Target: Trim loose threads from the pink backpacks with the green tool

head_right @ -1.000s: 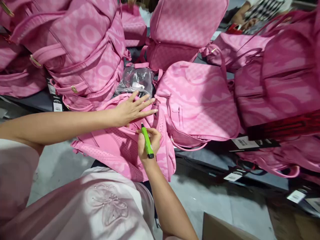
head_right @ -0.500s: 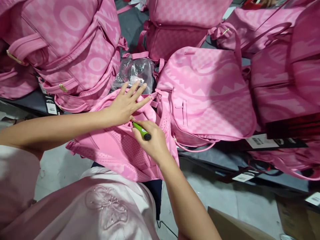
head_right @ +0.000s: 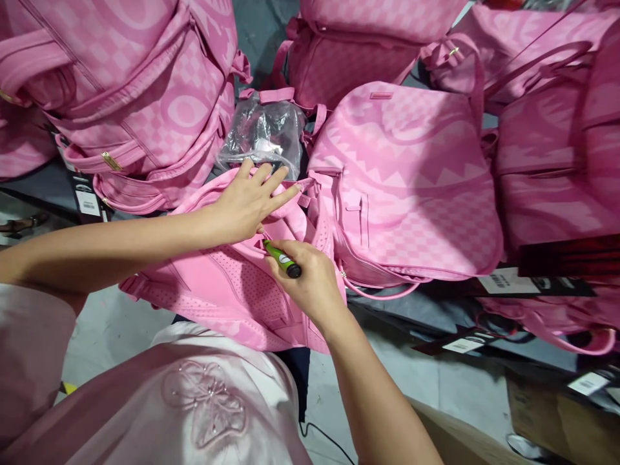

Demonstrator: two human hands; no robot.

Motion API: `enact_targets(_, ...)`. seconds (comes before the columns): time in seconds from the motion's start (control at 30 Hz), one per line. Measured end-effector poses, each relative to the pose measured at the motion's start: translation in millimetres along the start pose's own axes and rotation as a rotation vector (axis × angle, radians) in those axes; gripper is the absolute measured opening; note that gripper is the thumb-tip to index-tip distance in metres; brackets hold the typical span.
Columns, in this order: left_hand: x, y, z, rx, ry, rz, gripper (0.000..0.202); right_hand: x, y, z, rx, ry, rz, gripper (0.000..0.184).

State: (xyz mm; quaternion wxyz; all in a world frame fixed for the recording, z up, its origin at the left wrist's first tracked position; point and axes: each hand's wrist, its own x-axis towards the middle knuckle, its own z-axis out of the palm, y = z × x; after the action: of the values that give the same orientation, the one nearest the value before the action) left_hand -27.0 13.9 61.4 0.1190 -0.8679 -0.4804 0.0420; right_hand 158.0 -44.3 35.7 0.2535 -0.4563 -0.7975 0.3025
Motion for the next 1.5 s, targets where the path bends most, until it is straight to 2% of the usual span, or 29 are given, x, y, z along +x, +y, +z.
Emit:
enact_targets(0.17,4.0,1.0,1.6,0.023,-0.021,-0.017,0.07,5.0,-0.2,0.2,-0.25,-0.01,-0.078,0.025)
enact_targets(0.27,7.2,0.9,2.7,0.012,-0.025,-0.014,0.065,6.0,-0.8,2.9,-0.252,0.004,-0.107,0.026)
enact_targets(0.47,9.2,-0.3,7.0,-0.018,-0.01,-0.017,0.064,8.3,-8.4,5.3,-0.431,-0.012,-0.075,0.023)
enact_targets(0.67,9.1,-0.5,11.5,-0.082,0.029,-0.022,0.063,8.7,-12.4,7.7,-0.421,0.002,-0.077,0.023)
enact_targets(0.97,8.8,-1.9,16.7,-0.059,0.058,-0.009,0.064,8.2,-19.1,11.7,-0.415,0.007,0.026,0.023)
enact_targets(1.5,7.3,-1.6,13.8,-0.184,0.037,-0.024,0.071,6.6,-16.7,11.3,-0.273,0.016,0.11,0.026)
